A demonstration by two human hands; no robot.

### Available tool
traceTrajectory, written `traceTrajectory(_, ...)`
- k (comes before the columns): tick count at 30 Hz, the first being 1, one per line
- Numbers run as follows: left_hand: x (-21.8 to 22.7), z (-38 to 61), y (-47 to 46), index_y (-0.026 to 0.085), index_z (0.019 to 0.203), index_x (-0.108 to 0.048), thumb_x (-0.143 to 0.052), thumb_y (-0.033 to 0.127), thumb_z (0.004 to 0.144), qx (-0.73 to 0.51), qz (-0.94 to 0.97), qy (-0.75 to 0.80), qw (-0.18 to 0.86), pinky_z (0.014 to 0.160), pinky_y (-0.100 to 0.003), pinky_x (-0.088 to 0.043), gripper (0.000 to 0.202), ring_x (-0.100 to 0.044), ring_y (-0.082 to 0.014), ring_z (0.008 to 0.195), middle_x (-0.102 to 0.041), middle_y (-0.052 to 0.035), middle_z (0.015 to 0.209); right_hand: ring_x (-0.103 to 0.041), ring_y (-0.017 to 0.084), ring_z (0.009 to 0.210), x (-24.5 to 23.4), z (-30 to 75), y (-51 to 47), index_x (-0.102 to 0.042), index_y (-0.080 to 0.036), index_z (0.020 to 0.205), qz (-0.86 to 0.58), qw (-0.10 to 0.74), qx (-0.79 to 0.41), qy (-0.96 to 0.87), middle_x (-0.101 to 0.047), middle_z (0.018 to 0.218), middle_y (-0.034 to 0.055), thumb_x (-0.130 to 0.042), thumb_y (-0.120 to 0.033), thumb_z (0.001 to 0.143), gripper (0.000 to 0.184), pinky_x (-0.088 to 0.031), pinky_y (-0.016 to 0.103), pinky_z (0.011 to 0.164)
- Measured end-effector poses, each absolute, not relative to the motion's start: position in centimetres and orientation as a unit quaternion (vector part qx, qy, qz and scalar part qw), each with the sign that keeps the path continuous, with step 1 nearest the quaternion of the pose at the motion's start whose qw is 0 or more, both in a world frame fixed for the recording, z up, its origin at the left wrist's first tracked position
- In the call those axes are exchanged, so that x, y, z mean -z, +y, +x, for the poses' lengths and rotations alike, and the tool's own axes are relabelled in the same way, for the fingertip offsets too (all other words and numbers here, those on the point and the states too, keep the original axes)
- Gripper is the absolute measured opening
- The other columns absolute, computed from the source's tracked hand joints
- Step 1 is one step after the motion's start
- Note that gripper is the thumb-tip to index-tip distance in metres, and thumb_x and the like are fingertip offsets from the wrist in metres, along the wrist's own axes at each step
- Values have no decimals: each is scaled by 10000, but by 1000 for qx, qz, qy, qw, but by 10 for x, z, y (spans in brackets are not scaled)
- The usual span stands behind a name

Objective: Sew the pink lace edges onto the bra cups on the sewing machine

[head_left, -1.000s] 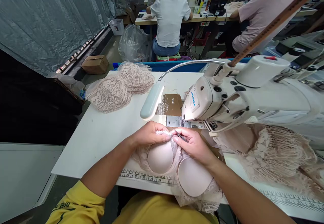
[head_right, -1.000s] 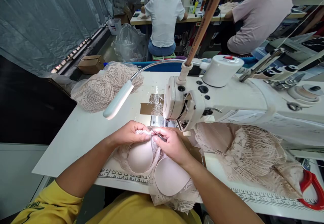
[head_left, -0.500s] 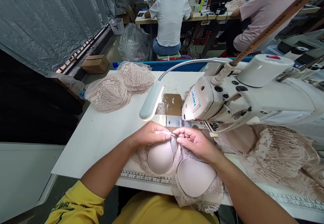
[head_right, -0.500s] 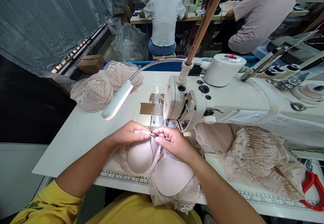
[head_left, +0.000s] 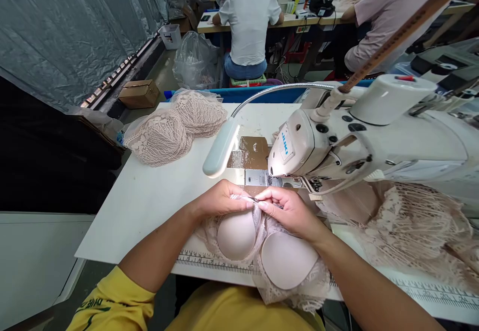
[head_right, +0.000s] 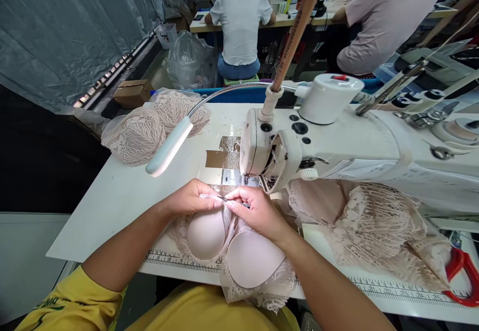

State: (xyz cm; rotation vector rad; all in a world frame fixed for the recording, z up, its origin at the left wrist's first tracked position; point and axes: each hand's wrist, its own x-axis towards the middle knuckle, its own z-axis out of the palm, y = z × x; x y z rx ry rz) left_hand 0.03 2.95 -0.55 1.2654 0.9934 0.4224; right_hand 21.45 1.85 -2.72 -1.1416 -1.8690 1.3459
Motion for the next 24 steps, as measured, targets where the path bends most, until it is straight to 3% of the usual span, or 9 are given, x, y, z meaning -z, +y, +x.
traceTrajectory(6, 14, 0, 30, 94, 687, -679, -720, 382, 739, -185, 578, 410, 681, 550, -220, -294, 295, -409, -86, 594, -483, 29, 595, -649, 201, 875, 25, 211, 18, -681, -196, 932, -426, 273, -494, -707, -707, 945, 59, -608, -297, 819, 168, -511, 317, 780)
traceTrajectory(10, 16, 1, 29, 89, 736, -702, -714, 412, 744, -167, 588, 406, 679, 550, -226, -312, 323, -434, -95, 592, -513, 17, 606, -640, 191, 810, 23, 206, 18, -680, -199, 885, -444, 269, -496, -696, -701, 875, 52, -594, -323, 838, 158, -501, 312, 727)
traceTrajectory(15, 14, 1, 30, 108, 880, -739, -734, 372, 728, -172, 567, 434, 679, 636, -248, -415, 305, -557, -145, 697, -657, -39, 763, -632, 165, 754, 31, 208, 20, -594, -197, 957, -440, 336, -604, -572, -670, 813, 31, -578, -395, 847, 227, -507, 313, 709)
traceTrajectory(20, 17, -2, 32, 118, 928, -733, -706, 366, 764, -174, 573, 407, 690, 724, -267, -456, 299, -614, -180, 808, -701, -67, 877, -636, 203, 906, 31, 206, 19, -610, -193, 1033, -427, 276, -630, -588, -678, 958, 58, -693, -379, 758, 342, -505, 342, 821)
traceTrajectory(24, 21, -11, 38, 158, 1022, -716, -642, 376, 831, -190, 564, 378, 709, 858, -291, -442, 299, -604, -194, 970, -694, -80, 1039, -632, 209, 920, 33, 208, 20, -655, -189, 974, -466, 254, -580, -618, -691, 978, 56, -638, -353, 802, 238, -488, 350, 850)
